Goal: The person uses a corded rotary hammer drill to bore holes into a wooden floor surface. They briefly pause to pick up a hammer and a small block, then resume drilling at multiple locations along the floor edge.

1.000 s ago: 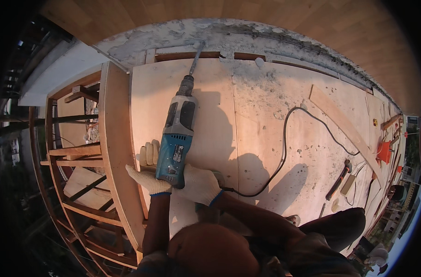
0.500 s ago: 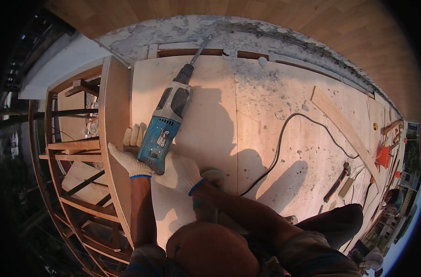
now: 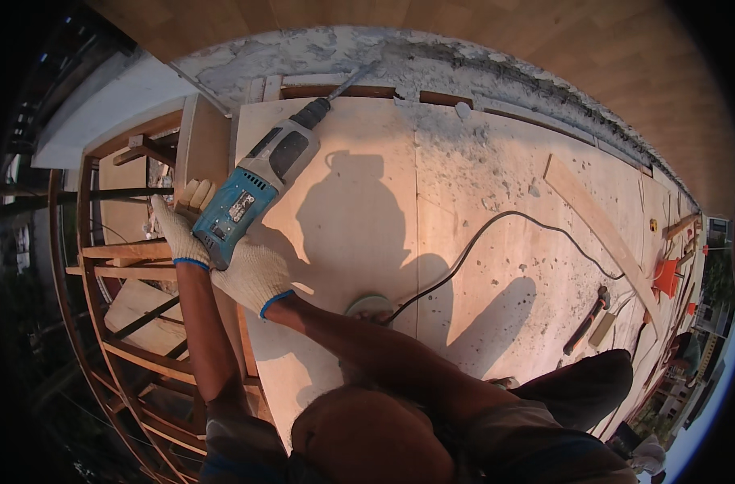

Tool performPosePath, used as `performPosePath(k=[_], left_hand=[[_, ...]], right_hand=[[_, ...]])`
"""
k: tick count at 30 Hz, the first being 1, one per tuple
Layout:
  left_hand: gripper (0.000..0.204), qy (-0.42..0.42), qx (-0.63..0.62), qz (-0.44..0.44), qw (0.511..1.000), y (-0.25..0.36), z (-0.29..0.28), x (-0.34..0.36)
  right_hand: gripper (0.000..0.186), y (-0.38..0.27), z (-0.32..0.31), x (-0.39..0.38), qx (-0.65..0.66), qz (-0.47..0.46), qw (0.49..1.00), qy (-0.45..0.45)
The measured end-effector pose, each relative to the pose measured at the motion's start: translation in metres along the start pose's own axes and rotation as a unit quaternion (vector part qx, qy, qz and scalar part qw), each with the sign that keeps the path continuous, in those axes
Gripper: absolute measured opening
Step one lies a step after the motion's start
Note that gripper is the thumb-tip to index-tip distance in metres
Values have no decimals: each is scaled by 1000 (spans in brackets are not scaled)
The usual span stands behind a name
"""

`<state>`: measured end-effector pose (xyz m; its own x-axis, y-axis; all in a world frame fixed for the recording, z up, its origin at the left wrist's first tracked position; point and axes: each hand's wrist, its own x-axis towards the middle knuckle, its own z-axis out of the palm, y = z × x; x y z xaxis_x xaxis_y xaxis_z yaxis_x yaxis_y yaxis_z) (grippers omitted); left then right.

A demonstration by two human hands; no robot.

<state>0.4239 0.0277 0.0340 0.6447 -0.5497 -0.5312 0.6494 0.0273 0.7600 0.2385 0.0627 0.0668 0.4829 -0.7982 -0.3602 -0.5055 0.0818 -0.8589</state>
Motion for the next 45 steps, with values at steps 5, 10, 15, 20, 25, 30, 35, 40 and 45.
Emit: performPosePath(k=[5,10,15,20,25,30,35,40,45], left_hand=[[99,-28,47,-7,998,21,-4,37],[99,-33,107,-5,994,35,8,64],[97,-41,106,5,993,38,10,105],[87,-33,120,-29,992,25,54,93],[82,-203,177,-123,955,1,28,45],[80,-349,94,-321,875,-73,53,-98],[60,-358,113,-345,860,-187,58,-139],[48,-355,79,-331,871,-203,69,-189],[52,-388,121,-363,838,-185,92,-211]], right_hand=[[64,-19,13,24,13,13,1000,9],[63,-33,24,45,20,31,999,14],[59,-32,44,76,37,22,998,56],[55,-21,32,91,5,22,998,63],[57,7,-17,32,-32,-43,999,-1],[67,64,-133,-72,-152,20,978,-138],[80,92,-193,-136,-340,119,927,-108],[81,117,-201,-179,-308,14,949,68],[78,148,-181,-201,-286,72,952,83]])
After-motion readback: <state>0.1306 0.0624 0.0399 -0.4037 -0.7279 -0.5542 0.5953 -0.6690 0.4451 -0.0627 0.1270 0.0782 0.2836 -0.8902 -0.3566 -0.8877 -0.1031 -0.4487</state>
